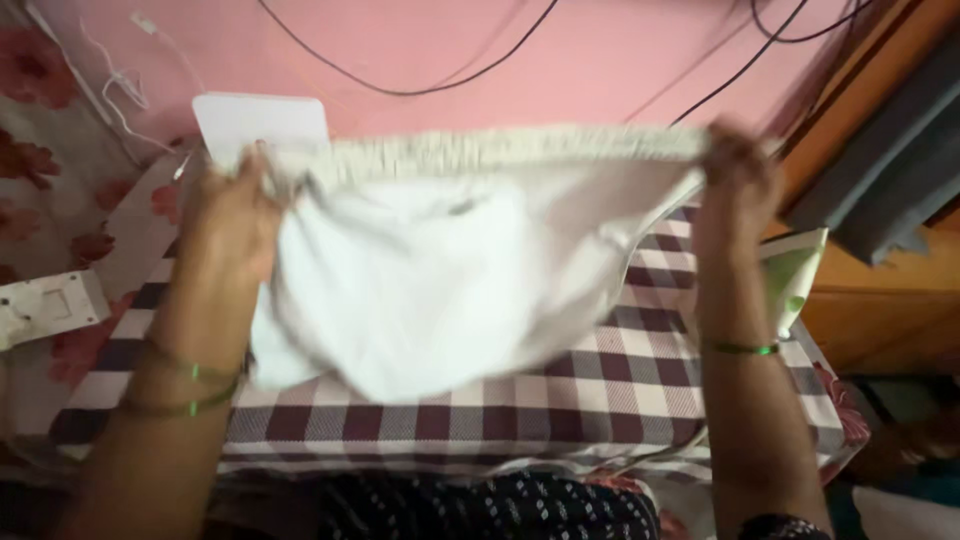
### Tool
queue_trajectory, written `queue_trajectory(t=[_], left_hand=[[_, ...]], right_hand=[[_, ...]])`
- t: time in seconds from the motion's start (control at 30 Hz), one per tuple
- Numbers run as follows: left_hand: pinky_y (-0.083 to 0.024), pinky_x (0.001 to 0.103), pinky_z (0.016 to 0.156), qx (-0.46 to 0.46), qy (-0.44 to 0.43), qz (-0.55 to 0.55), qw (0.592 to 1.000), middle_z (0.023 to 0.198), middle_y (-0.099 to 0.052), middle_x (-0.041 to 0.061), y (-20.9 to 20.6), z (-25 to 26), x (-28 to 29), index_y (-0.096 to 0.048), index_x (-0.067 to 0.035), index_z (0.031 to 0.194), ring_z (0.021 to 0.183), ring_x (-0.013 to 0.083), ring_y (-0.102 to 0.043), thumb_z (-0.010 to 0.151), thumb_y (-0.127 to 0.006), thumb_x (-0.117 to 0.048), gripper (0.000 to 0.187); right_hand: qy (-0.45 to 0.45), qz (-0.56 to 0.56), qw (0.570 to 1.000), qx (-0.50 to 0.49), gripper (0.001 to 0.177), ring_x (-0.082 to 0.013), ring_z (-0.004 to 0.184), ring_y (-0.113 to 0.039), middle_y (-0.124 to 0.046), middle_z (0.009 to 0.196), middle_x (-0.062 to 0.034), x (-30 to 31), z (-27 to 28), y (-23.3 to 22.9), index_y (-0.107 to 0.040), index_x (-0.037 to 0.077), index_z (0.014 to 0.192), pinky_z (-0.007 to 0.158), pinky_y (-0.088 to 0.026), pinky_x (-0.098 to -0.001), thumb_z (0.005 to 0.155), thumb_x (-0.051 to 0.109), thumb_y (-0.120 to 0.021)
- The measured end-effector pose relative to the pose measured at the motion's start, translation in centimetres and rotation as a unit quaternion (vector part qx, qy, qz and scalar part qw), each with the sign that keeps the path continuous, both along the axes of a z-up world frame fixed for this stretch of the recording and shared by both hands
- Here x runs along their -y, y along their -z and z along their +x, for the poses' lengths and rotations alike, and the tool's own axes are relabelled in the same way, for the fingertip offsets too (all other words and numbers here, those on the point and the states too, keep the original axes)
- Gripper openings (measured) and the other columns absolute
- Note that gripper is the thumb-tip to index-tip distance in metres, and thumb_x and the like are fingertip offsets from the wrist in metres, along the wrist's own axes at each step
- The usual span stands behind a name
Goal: The person irons a white patterned shirt on a checkered tablecloth. They repeatedly smooth the fabric, move the iron across the front, back, and sleeves, and flip the shirt to iron both sides.
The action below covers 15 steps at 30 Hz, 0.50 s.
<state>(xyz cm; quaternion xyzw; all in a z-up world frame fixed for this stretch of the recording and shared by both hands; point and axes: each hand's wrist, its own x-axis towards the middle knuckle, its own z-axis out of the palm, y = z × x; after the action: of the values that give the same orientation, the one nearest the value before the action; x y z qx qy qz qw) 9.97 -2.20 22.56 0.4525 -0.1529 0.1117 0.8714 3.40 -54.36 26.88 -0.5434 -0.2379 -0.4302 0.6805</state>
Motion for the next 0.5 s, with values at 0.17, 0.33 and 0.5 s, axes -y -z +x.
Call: queue_trajectory(t=[0.17, 0.33, 0.5], left_hand=[[-0.059, 0.035, 0.101, 0.164, -0.104, -0.013, 0.981, 0.108, -0.070, 0.004, -12.8, -4.7, 3.6, -0.060, -0.009, 0.108, 0.108, 0.0165, -0.069, 0.099, -0.061, -0.016, 0.011], [-0.051, 0.032, 0.098, 0.085, -0.183, 0.182, 0.962, 0.113, -0.059, 0.001, -5.3, -4.6, 4.3, -0.059, -0.002, 0.123, 0.104, 0.0137, -0.058, 0.112, -0.062, -0.015, 0.018], [-0.053, 0.037, 0.100, -0.334, -0.096, 0.202, 0.916, 0.122, -0.071, 0.016, 9.9, -5.2, 3.1, -0.063, -0.006, 0.133, 0.112, 0.0285, -0.068, 0.103, -0.054, -0.024, 0.036]], right_hand=[[0.134, -0.039, 0.982, 0.128, 0.024, -0.0133, 0.097, -0.069, -0.074, 0.117, -0.0056, 2.1, -4.0, -7.3, -0.067, 0.007, 0.132, 0.084, -0.055, -0.0269, 0.108, 0.007, -0.061], [0.392, -0.175, 0.903, -0.019, 0.027, -0.0148, 0.083, -0.056, -0.064, 0.097, -0.0037, 4.2, -3.7, 1.5, -0.073, 0.006, 0.118, 0.072, -0.047, -0.0311, 0.115, 0.028, -0.058], [0.143, -0.127, 0.920, -0.341, 0.041, -0.0226, 0.081, -0.063, -0.064, 0.086, -0.0086, 3.3, -3.7, 19.0, -0.072, 0.007, 0.126, 0.083, -0.059, -0.0441, 0.101, 0.034, -0.054]])
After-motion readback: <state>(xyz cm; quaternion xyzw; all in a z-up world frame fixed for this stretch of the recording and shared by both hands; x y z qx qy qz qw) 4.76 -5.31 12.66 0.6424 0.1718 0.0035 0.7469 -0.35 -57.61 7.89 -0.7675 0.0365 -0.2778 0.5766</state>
